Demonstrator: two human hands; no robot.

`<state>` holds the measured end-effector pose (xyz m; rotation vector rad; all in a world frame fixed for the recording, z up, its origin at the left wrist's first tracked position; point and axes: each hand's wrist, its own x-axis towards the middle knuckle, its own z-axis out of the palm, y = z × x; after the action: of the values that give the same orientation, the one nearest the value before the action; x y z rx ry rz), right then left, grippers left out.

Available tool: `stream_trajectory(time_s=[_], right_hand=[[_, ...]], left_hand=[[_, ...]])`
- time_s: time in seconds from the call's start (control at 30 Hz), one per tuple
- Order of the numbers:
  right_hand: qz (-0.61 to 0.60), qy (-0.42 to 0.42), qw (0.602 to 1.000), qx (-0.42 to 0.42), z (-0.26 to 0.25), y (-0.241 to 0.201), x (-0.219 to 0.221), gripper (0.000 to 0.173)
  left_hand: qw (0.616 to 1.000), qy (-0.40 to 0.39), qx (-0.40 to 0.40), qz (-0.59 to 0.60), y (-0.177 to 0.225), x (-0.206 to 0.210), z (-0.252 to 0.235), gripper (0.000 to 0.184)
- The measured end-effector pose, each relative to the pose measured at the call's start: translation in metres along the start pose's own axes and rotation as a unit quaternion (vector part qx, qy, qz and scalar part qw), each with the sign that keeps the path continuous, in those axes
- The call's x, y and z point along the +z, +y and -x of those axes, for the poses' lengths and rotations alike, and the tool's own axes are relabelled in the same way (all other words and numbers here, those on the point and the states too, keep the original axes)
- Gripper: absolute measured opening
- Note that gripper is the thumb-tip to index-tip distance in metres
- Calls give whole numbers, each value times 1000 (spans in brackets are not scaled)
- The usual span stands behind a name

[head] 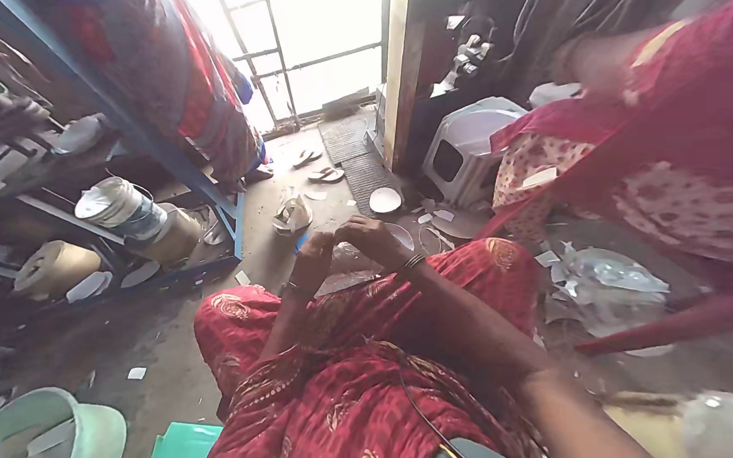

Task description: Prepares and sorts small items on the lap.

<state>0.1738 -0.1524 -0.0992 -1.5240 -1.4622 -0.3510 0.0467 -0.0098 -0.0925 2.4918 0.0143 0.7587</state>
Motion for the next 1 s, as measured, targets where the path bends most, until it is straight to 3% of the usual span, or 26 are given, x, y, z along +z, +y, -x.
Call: stream_trajectory(time_s=[0.4,0.67,1.0], right_hand=[[-101,-15,994,-29,-21,6,-12,10],[55,-71,993,-74,-24,-1,-5,14],[47,-36,998,-31,-21,-12,8,18]], left_hand=[[993,13,-82,79,11,-24,1,33],[993,9,-53,108,-4,-23,1,33],[976,32,-137,168,-10,-24,0,39]])
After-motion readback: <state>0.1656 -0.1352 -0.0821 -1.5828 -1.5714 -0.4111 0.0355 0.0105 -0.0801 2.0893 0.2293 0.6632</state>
